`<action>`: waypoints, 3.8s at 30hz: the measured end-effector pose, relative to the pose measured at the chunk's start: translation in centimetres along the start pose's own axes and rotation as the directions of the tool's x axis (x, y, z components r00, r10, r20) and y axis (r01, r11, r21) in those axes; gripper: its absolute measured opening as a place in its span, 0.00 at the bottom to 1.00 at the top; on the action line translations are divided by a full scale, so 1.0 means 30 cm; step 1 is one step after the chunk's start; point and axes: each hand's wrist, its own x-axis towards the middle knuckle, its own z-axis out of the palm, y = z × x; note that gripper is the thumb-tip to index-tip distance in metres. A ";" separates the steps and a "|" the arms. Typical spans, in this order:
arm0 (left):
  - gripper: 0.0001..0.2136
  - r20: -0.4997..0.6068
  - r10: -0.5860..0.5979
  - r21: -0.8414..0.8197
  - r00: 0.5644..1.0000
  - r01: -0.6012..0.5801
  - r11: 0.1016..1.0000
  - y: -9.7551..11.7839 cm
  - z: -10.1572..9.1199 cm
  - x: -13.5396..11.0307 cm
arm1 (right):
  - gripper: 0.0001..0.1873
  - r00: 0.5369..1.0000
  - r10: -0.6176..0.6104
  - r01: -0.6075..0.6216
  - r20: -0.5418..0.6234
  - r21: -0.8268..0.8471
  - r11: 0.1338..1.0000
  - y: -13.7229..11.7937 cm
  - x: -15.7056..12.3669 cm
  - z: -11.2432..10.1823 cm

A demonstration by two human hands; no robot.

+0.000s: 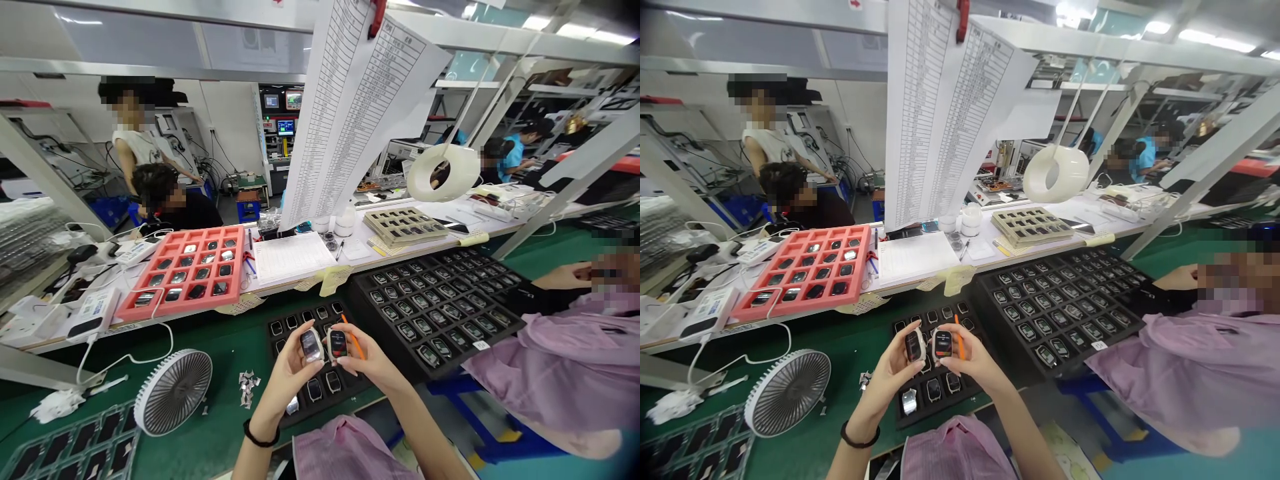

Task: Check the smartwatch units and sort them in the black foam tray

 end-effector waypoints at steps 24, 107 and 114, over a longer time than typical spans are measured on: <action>0.24 -0.191 0.009 0.277 0.982 0.045 0.960 -0.010 0.014 0.012 | 0.19 0.998 -0.040 0.031 -0.057 -0.151 0.988 0.008 0.012 0.020; 0.21 -0.267 -0.049 0.253 0.962 0.119 0.960 -0.001 0.043 0.039 | 0.17 0.954 -0.092 0.035 -0.286 -0.197 0.980 0.027 0.048 -0.013; 0.24 -0.203 0.053 0.243 0.978 -0.002 0.970 -0.053 0.016 0.054 | 0.18 0.967 -0.091 0.038 -0.239 -0.217 0.976 0.029 0.049 -0.005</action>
